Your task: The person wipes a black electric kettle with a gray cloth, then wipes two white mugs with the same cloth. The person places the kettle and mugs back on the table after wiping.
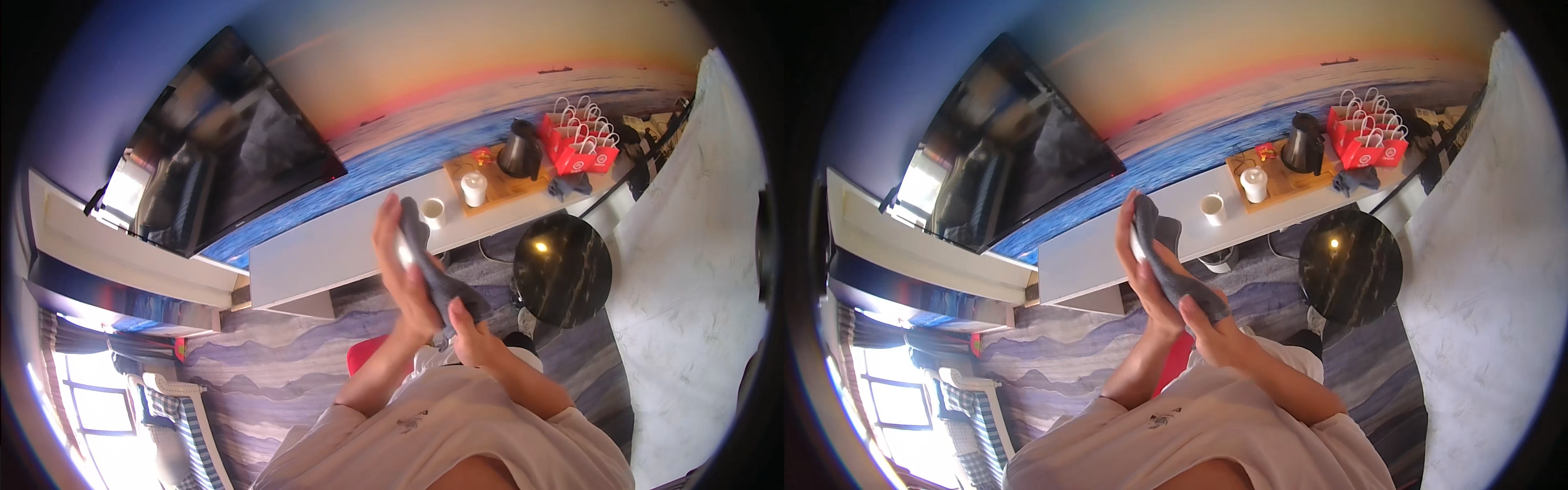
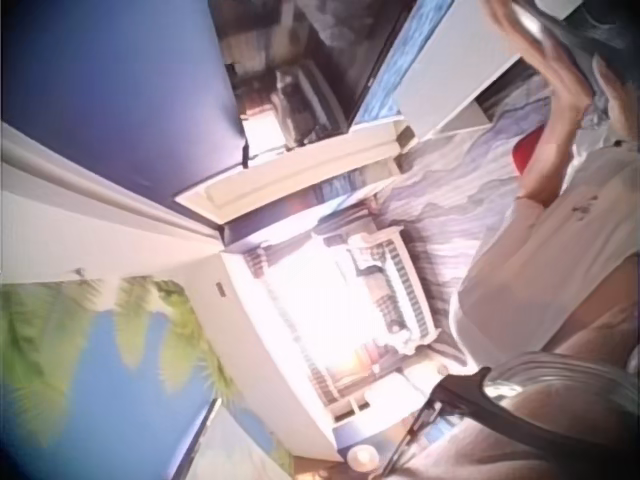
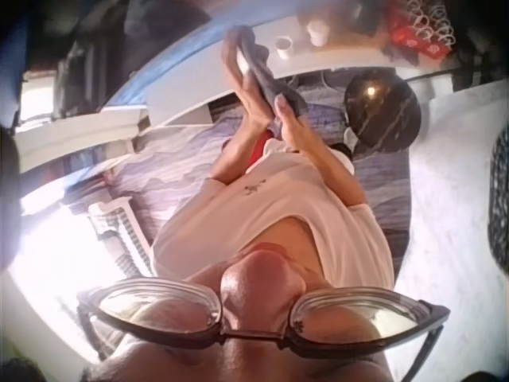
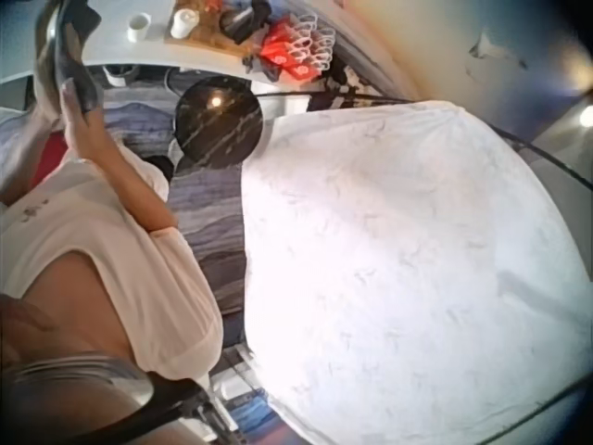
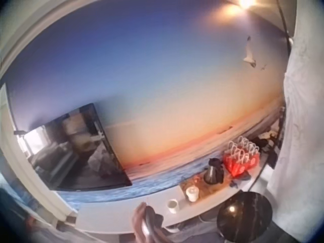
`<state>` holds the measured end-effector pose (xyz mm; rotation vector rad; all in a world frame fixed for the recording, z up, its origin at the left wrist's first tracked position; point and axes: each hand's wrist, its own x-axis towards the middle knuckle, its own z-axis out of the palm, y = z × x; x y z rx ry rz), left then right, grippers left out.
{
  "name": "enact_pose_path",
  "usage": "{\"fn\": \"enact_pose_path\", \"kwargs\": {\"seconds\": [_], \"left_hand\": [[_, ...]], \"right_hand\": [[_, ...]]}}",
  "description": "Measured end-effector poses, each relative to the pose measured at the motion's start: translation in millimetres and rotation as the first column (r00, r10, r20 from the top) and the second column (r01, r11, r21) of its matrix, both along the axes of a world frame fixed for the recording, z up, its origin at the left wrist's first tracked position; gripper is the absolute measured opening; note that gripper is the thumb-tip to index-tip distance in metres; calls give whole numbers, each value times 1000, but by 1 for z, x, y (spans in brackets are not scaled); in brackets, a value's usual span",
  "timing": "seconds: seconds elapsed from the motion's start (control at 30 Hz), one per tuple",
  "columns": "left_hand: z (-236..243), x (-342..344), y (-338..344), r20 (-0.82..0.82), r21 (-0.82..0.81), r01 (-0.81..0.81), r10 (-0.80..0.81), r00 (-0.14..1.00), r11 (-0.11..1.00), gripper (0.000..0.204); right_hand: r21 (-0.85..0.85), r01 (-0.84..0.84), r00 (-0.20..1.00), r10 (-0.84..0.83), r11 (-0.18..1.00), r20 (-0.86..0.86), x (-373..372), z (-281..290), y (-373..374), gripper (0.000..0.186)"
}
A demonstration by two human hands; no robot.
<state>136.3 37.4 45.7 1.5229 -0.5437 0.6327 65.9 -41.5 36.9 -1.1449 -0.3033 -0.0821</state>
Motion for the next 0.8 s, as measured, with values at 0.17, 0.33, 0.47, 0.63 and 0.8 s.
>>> {"fn": "enact_pose_path", "kwargs": {"seconds": [0.17, 0.33, 0.47, 0.63, 0.8], "left_hand": [[-21, -30, 18, 110, 118, -111, 98, 989, 987, 75], [-28, -27, 48, 231, 416, -192, 102, 968, 889, 72], [-26, -19, 62, 157, 135, -62, 40, 987, 989, 73], [-17, -26, 74, -82, -212, -40, 23, 996, 976, 76], [19, -16, 79, -295, -325, 105, -206, 933, 940, 73]], "right_hand": [[185, -41, 963, 88, 982, -255, -2, -11, 16, 66], [371, -30, 967, 121, 928, -224, 16, -12, 28, 57], [190, -92, 990, 111, 977, -91, 20, -15, 47, 46], [-205, -79, 955, 133, 976, 265, 29, 17, 62, 49], [-441, 106, 912, 89, 891, 400, 38, 14, 61, 56]]}}
